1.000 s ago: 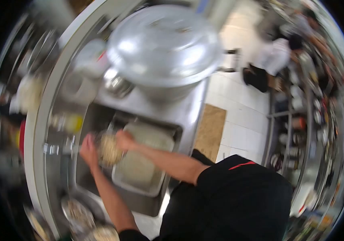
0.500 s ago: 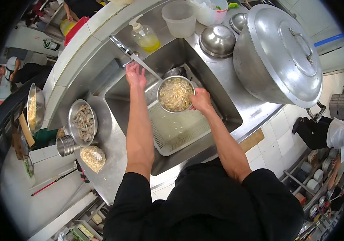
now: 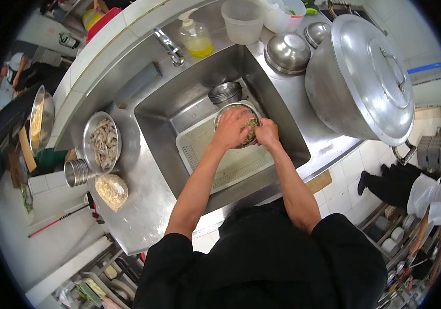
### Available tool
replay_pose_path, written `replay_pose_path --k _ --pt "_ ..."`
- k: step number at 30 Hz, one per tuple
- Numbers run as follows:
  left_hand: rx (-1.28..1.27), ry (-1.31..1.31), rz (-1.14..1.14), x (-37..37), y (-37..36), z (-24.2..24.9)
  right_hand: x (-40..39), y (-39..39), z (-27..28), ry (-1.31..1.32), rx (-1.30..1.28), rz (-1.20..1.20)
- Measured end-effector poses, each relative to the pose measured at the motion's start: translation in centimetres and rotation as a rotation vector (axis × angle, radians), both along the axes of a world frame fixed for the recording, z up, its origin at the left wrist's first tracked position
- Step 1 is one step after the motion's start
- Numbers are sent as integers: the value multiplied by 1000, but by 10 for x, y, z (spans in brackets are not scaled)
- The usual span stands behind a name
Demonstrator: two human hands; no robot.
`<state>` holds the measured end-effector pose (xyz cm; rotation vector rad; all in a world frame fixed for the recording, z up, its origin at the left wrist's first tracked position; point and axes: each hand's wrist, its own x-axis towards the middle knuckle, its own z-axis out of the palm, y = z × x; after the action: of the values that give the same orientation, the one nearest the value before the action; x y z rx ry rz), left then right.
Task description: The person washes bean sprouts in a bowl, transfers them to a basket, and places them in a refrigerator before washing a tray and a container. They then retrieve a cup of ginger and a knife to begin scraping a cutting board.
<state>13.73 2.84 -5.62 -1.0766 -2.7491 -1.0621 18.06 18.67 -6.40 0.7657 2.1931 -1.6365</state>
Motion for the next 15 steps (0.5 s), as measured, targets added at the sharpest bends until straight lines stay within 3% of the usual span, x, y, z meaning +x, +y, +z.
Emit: replay_pose_path --k 2,10,15 --pt "-145 111 28 3 0 4 -2 -3 7 12 -16 28" --pt "-254 88 19 -1 -14 8 -7 -14 32 32 -68 98" --pt "-233 13 133 4 -16 4 -15 -16 43 103 82 204"
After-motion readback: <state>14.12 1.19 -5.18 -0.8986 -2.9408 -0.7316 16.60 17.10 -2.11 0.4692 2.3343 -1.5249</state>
